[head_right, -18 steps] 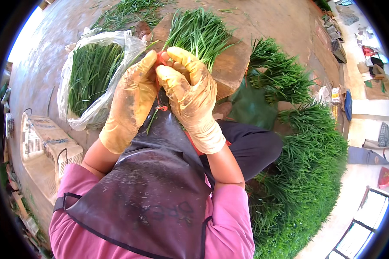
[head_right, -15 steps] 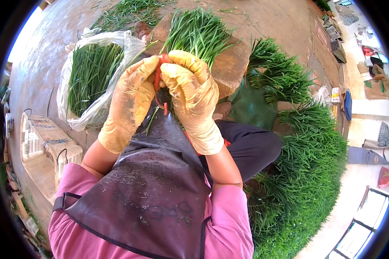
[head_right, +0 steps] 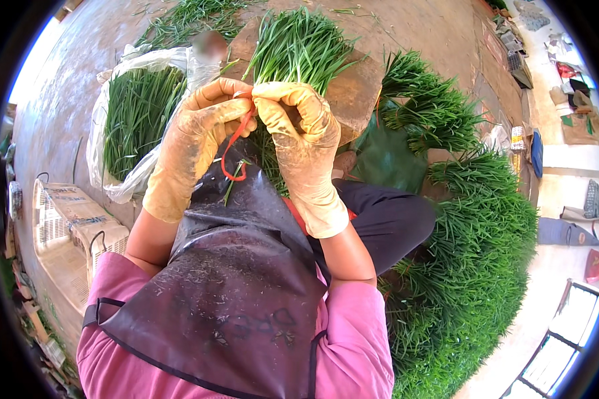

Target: The person bundles bunches of green vegetables by hand using thin red ties, places the finished bundles into a large clear plastic bag, and arranges others on a mat on the floor.

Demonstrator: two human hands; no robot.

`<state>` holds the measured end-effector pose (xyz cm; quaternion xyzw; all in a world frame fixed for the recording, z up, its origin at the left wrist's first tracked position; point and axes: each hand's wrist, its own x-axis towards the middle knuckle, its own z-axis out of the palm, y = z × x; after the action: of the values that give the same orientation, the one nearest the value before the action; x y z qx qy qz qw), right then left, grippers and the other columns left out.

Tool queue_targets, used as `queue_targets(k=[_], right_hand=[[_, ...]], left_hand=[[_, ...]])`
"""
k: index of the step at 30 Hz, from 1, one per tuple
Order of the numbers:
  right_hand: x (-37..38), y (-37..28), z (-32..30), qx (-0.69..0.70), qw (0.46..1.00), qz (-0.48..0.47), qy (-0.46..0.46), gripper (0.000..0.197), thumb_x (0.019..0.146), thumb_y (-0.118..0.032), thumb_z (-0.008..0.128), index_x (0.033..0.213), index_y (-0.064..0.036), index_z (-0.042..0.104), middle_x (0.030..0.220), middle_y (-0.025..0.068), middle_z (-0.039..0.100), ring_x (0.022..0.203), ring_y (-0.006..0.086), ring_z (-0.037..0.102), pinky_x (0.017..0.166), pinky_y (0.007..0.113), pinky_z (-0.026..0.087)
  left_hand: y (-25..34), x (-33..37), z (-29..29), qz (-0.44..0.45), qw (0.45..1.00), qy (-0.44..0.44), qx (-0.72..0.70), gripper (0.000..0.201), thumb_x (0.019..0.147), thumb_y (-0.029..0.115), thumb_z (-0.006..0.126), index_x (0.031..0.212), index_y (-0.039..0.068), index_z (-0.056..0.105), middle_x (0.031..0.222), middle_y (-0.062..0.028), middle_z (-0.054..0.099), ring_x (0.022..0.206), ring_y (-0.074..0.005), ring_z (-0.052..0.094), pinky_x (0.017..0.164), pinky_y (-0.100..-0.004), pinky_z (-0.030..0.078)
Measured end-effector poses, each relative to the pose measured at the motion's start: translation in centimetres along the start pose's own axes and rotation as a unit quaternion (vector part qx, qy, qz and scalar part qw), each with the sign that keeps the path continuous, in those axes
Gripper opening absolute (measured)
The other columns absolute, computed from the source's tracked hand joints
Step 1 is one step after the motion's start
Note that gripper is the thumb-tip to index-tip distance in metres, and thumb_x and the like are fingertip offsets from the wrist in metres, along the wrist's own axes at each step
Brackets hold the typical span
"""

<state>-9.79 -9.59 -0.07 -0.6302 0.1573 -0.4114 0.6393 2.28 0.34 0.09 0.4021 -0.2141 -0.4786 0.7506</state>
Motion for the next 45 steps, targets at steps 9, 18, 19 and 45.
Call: queue_targets(k=[9,18,19,45], right_hand=[[0.3,-0.9,-1.2,0.131,0.976,0.166,-0.053,0.009,0.092,-0.008,0.065,0.100,-0.0048,0.068,0.083,-0.0014,0.063,0.069,0.0037,0.052,0.062,0.016,0.042],[1.4,-0.2,-1.7,0.273,0.924,0.246,-0.108,0.018,0.090,-0.012,0.069,0.106,-0.0040,0.064,0.082,-0.0018,0.062,0.067,0.0026,0.052,0.056,0.014,0.039],[1.3,-0.8,-0.9,0.250,0.935,0.238,-0.083,0.020,0.089,-0.012,0.069,0.107,-0.0042,0.063,0.081,-0.0019,0.062,0.066,0.0026,0.052,0.054,0.014,0.038],[-2.7,3.6,-3.6,0.102,0.985,0.136,0.040,0.013,0.093,-0.014,0.063,0.091,-0.0009,0.064,0.077,-0.0012,0.062,0.069,0.0054,0.053,0.061,0.023,0.045]], left_hand=[[-1.5,0.4,0.2,0.305,0.886,0.050,0.344,0.011,0.081,0.000,0.071,0.089,0.004,0.066,0.086,-0.0029,0.068,0.080,-0.0111,0.066,0.073,-0.0237,0.052],[-1.8,1.4,-1.0,0.439,0.822,-0.005,0.361,0.013,0.079,0.005,0.076,0.088,0.006,0.068,0.089,-0.0069,0.070,0.082,-0.0186,0.068,0.072,-0.0275,0.053],[-1.9,1.6,-1.0,0.439,0.836,-0.007,0.329,0.013,0.079,0.006,0.076,0.089,0.005,0.068,0.089,-0.0067,0.070,0.082,-0.0175,0.068,0.072,-0.0271,0.053],[-5.7,1.1,0.9,0.211,0.852,0.110,0.466,0.018,0.094,0.017,0.065,0.094,0.001,0.059,0.091,-0.0038,0.061,0.083,-0.0102,0.057,0.073,-0.0242,0.047]])
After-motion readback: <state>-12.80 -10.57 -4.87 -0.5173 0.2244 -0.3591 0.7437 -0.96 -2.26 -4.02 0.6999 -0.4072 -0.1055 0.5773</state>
